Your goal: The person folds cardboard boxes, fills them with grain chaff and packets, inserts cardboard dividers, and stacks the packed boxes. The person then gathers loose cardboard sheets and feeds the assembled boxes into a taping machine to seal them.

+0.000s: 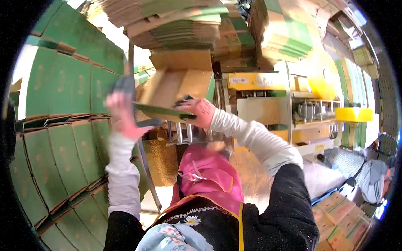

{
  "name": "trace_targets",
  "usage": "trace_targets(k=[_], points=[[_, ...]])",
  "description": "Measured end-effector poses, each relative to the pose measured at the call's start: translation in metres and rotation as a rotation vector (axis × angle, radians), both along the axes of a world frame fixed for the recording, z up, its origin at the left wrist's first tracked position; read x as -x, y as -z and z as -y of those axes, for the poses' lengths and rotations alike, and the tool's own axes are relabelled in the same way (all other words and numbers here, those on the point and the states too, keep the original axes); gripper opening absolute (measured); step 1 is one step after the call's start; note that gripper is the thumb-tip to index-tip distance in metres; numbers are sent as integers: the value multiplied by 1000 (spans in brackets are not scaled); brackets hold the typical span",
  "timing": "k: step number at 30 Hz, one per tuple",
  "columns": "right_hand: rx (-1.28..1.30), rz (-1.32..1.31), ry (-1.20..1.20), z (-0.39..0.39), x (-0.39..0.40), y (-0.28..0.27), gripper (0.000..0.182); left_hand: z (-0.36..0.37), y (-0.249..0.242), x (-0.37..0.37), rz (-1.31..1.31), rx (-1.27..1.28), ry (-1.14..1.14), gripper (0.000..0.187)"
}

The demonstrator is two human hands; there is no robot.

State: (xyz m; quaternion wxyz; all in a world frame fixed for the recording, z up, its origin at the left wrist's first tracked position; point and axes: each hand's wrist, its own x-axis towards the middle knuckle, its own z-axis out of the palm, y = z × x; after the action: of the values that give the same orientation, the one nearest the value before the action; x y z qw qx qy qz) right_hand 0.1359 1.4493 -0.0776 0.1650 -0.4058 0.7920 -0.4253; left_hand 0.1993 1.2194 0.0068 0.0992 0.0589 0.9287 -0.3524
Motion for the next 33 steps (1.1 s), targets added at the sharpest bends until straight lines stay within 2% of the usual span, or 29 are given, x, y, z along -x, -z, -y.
trace_targets(k=[1,2,3,4,5,6,7,8,9,10,11,12,13,14,16,17,19,20,21,22,23,24,26,28,30,32,33], points=[[-74,-12,13,-17,-18,48,40,-27,7,17,156,-498,-67,93],[-147,-32,22,-41,-38,94,41,-45,43,22,478,-350,49,90],[-143,-76,-48,-65,-60,136,45,-44,116,4,552,-390,131,77],[-136,-153,-114,-83,-71,167,49,-50,170,-5,661,-426,99,65],[-136,-149,-108,-88,-73,162,49,-54,184,-7,740,-557,-15,58],[-83,-26,-33,-93,-76,141,53,-56,214,-13,743,-610,-38,57],[-32,95,38,-98,-74,117,58,-69,194,-1,737,-547,14,59],[-23,-10,55,-92,-58,95,59,-81,176,17,724,-487,64,61],[-12,-112,70,-74,-36,77,61,-80,181,21,585,-480,184,72],[-23,-338,152,-50,-10,66,62,-82,176,23,452,-440,213,81],[-31,-565,231,-24,19,57,62,-82,184,25,386,-435,89,86],[-67,-665,325,-5,47,48,60,-82,198,25,316,-428,-40,91],[-56,-663,320,-4,40,63,60,-73,231,16,315,-421,-49,91],[-182,-620,301,0,24,91,59,-59,280,3,-28,-858,-282,95],[-435,-560,258,11,-9,150,56,-51,320,1,-207,-1673,-723,103],[-364,-521,223,-7,-34,176,56,-64,322,-4,-266,-1785,-762,99],[-328,-375,401,-54,-54,187,47,-129,313,-24,-267,-1755,-625,91],[-422,-253,468,-66,-41,164,49,-160,313,-28,-285,-1719,-546,87],[-375,-346,499,-69,-26,124,52,-179,315,-24,-341,-1694,-484,83],[-218,-475,517,-50,-10,86,53,-176,313,-13,-423,-1662,-439,79],[-8,-441,440,-11,10,32,53,-159,304,2,-524,-1648,-405,76],[93,-428,300,28,23,-23,56,-122,281,23,-627,-1655,-368,74],[562,-564,-41,119,40,-130,66,-55,223,54,-775,-1694,-270,71],[731,-741,-165,203,45,-226,70,2,145,62,-834,-1745,-176,68],[658,-900,-280,279,52,-288,62,51,55,61,-919,-1788,-123,53],[-113,-619,-738,308,69,-319,53,98,-24,51,-1024,-1847,-103,39],[-117,-619,-734,309,65,-318,53,110,-41,47,-1044,-1855,-77,33]])
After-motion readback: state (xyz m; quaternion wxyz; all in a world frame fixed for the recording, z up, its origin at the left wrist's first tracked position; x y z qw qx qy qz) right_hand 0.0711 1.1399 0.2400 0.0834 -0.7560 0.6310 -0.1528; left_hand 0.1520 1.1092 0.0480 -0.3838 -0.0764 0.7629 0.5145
